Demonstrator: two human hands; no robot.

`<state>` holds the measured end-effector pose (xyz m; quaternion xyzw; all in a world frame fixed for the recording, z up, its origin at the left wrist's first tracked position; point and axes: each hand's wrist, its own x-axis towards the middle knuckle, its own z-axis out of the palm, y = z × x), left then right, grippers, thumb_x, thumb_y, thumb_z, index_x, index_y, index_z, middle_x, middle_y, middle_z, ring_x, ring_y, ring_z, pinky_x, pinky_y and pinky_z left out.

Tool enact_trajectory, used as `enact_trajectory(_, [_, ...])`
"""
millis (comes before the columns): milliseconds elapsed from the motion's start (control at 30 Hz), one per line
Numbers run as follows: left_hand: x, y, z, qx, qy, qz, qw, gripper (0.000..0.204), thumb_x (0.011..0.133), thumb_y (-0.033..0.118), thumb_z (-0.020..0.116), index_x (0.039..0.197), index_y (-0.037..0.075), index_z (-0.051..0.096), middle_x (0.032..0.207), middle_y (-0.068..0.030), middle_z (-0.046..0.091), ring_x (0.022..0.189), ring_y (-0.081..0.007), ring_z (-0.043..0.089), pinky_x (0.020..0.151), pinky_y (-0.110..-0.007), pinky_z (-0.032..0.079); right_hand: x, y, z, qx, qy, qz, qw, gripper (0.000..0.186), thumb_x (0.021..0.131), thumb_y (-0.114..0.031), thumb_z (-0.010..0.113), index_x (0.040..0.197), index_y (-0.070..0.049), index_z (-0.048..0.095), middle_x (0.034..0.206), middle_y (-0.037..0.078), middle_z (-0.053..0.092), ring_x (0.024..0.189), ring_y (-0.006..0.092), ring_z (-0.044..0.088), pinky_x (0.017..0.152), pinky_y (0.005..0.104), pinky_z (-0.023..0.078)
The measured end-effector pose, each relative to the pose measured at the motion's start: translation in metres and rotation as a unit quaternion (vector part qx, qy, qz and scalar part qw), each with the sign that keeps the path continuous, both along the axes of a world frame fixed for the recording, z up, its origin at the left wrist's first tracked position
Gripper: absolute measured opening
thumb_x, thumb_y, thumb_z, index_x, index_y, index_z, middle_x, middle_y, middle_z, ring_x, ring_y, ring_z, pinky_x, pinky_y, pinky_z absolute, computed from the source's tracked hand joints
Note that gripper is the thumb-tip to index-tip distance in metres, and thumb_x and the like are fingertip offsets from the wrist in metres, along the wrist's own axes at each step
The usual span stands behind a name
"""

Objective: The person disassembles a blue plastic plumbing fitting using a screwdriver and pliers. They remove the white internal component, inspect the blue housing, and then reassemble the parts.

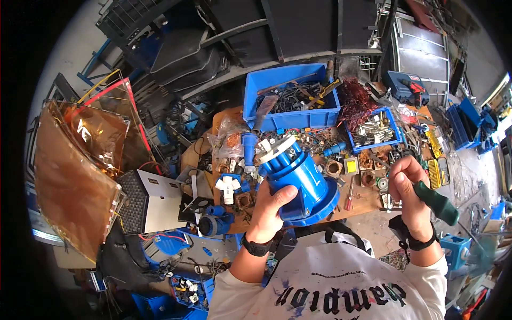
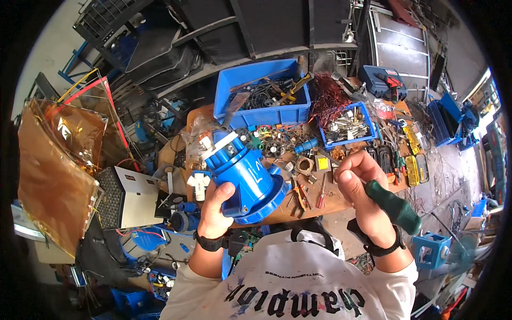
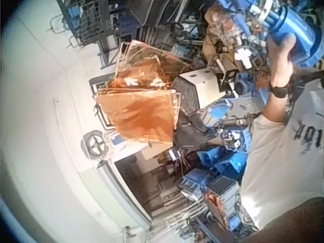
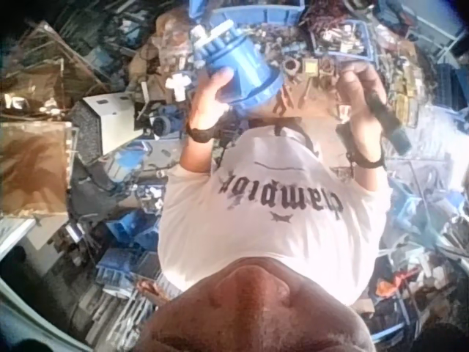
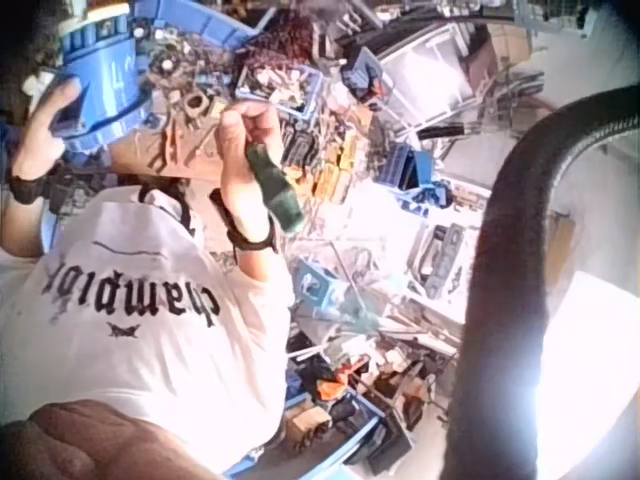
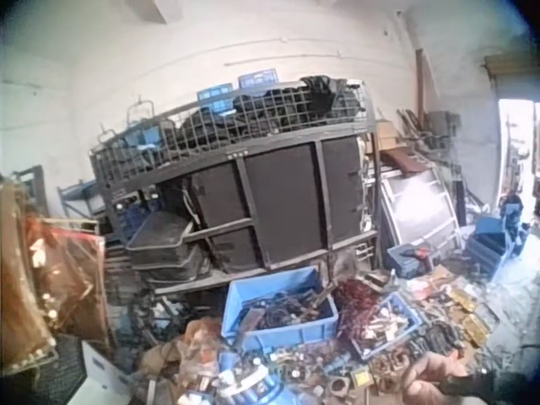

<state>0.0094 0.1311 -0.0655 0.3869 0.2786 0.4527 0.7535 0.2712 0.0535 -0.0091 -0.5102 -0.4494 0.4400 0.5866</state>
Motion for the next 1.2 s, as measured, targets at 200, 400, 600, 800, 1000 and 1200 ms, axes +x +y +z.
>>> enact_trajectory(200, [0.006, 0.003, -0.009, -0.029, -0.098, -0.050, 0.993, 0.085, 0.074, 0.037, 0.080, 0.140, -0.001, 0.041, 0.132, -0.0189, 0.056, 0.120, -0.0304, 0.056, 0.103, -0.045, 0.045, 0.002, 0.003, 0.008, -0.078, -0.011, 0.064, 0.995, 0.020, 0.089, 0.001, 0.066, 0.107, -0.003, 0.057, 0.087, 0.001, 0.061, 0.074, 0.0070, 0.056, 0.066, 0.0203, 0.043])
enact_trajectory(400, [-0.001, 0.005, -0.020, -0.016, -0.061, -0.059, 0.996, 0.086, 0.074, 0.035, 0.079, 0.141, -0.001, 0.038, 0.130, -0.0200, 0.056, 0.123, -0.0357, 0.054, 0.106, -0.050, 0.042, 0.016, -0.003, -0.009, -0.016, 0.026, 0.140, 0.990, 0.033, 0.098, -0.030, 0.059, 0.103, 0.003, 0.061, 0.092, 0.012, 0.067, 0.082, 0.0183, 0.065, 0.074, 0.0280, 0.050])
enact_trajectory(600, [0.002, -0.007, -0.014, -0.013, -0.070, 0.006, 0.997, 0.082, 0.076, 0.033, 0.077, 0.140, -0.003, 0.040, 0.132, -0.0206, 0.054, 0.120, -0.0355, 0.056, 0.103, -0.049, 0.045, -0.003, 0.014, 0.003, -0.036, 0.092, 0.079, 0.992, 0.028, 0.098, -0.028, 0.060, 0.093, -0.002, 0.054, 0.076, 0.007, 0.061, 0.065, 0.0139, 0.057, 0.060, 0.0280, 0.047])
enact_trajectory(800, [-0.001, -0.010, -0.015, -0.006, -0.030, 0.019, 0.999, 0.094, 0.071, 0.038, 0.080, 0.144, 0.002, 0.033, 0.126, -0.0176, 0.056, 0.117, -0.0337, 0.058, 0.101, -0.048, 0.048, -0.014, -0.007, 0.040, 0.047, 0.133, 0.141, 0.980, 0.022, 0.100, -0.024, 0.057, 0.098, -0.004, 0.049, 0.076, 0.009, 0.056, 0.062, 0.0131, 0.054, 0.056, 0.0273, 0.044])
enact_trajectory(1000, [-0.024, -0.025, -0.019, -0.073, 0.002, 0.059, 0.996, 0.097, 0.070, 0.039, 0.081, 0.145, 0.002, 0.031, 0.126, -0.0181, 0.055, 0.116, -0.0330, 0.057, 0.103, -0.048, 0.045, -0.025, -0.014, 0.087, -0.026, 0.352, 0.186, 0.917, 0.023, 0.097, -0.023, 0.061, 0.102, -0.003, 0.051, 0.081, 0.010, 0.058, 0.067, 0.0141, 0.054, 0.059, 0.0282, 0.044])
enact_trajectory(1200, [-0.035, -0.034, -0.017, -0.089, -0.009, 0.083, 0.993, 0.095, 0.071, 0.039, 0.079, 0.144, 0.002, 0.032, 0.127, -0.0184, 0.055, 0.118, -0.0334, 0.056, 0.104, -0.049, 0.044, -0.031, -0.003, 0.092, -0.056, 0.348, 0.255, 0.901, 0.025, 0.096, -0.023, 0.062, 0.107, -0.003, 0.052, 0.086, 0.010, 0.059, 0.073, 0.0147, 0.055, 0.065, 0.0292, 0.045])
